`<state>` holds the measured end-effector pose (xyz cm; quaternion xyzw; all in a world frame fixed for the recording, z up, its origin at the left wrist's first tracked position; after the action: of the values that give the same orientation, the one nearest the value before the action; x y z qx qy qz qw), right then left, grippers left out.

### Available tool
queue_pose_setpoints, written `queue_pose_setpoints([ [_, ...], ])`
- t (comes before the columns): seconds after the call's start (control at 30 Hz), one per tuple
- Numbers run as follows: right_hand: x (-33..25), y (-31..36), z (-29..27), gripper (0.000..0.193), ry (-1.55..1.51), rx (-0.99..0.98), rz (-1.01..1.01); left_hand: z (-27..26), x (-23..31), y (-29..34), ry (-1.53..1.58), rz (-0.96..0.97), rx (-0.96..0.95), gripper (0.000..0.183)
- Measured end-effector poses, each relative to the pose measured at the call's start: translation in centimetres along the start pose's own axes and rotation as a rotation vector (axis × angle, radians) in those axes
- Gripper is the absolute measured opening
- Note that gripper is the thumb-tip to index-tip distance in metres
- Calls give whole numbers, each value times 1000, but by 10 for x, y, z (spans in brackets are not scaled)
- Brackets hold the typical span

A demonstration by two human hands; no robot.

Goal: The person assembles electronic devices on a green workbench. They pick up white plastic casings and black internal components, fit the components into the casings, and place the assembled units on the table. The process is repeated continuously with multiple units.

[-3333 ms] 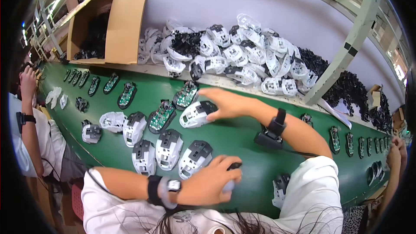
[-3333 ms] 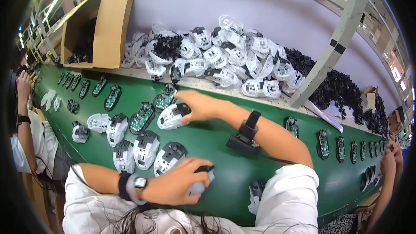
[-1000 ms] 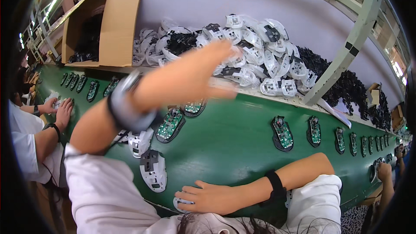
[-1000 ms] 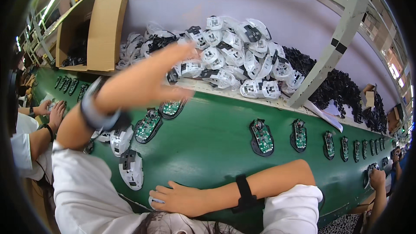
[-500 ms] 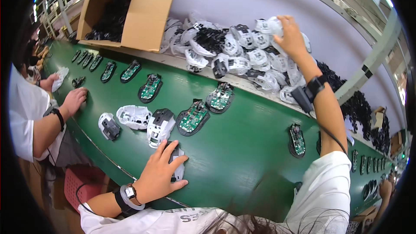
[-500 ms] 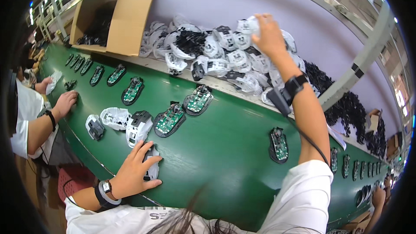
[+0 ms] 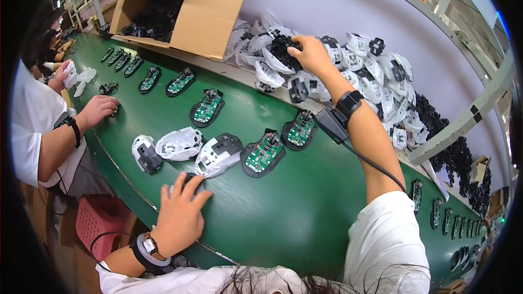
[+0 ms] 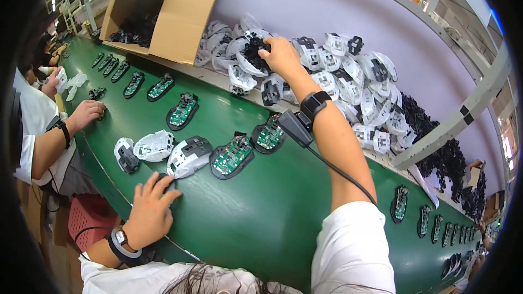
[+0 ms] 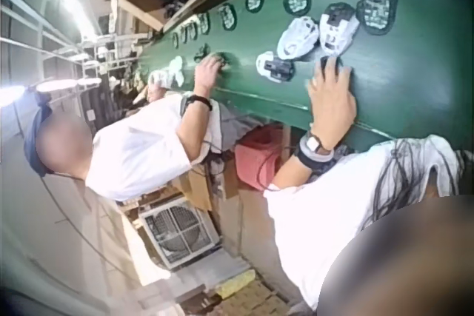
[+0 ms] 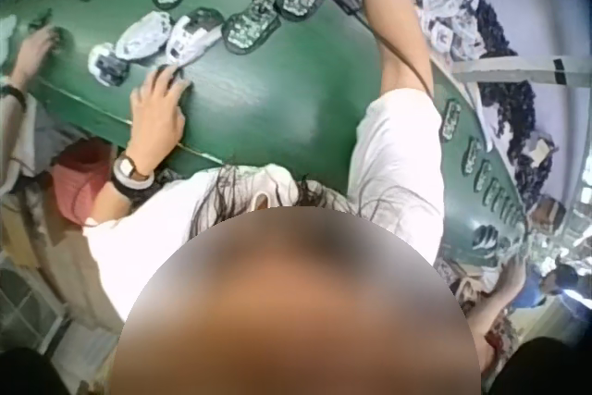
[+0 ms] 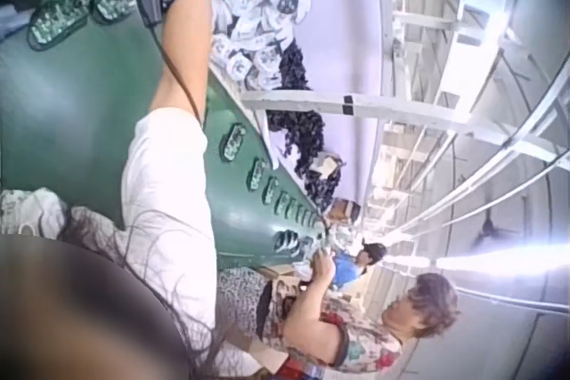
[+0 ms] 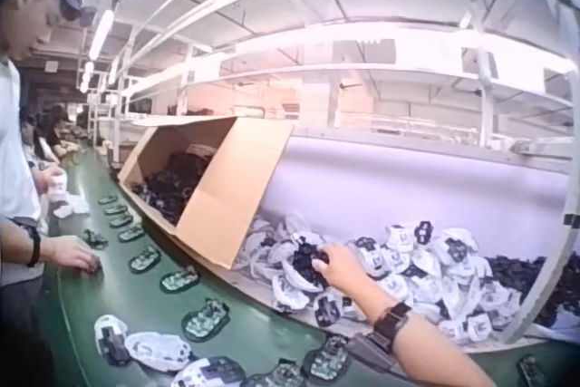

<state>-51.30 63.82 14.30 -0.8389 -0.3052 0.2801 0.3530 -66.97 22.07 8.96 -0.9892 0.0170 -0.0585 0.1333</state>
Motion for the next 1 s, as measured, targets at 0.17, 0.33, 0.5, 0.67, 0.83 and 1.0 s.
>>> queue_pose_setpoints([
  [0.17, 9, -7, 27, 18, -42, -44, 124, -12, -9, -44, 140, 3, 208, 52],
  [0.33, 2, -13, 19, 10, -155, 151, 130, 23, -16, -69, 166, 83, 169, 64],
  [0.5, 11, -10, -12, 28, -242, 206, 327, 27, -41, -76, 167, -68, 239, 60],
  [0.67, -57, 72, -108, 36, -302, -173, 13, 5, -71, -65, 886, -379, 284, 55],
  [0.83, -96, 202, -174, 44, -111, -689, -150, -6, -75, -64, 2202, -773, -82, 52],
  [1.0, -86, 239, -187, 37, -162, -605, -177, -20, -15, -58, 2293, -651, -159, 51],
])
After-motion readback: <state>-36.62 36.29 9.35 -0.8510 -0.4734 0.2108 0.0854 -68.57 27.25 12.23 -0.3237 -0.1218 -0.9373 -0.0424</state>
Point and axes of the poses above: each hand's wrist, its own y-axis away from the middle knuckle, its own z-axis out of the palm, x = y × z, the point moved 1 cm from there along -y, towards the middle knuckle, and after that the axes turned 14 degrees about x, right-handed, at the moved point
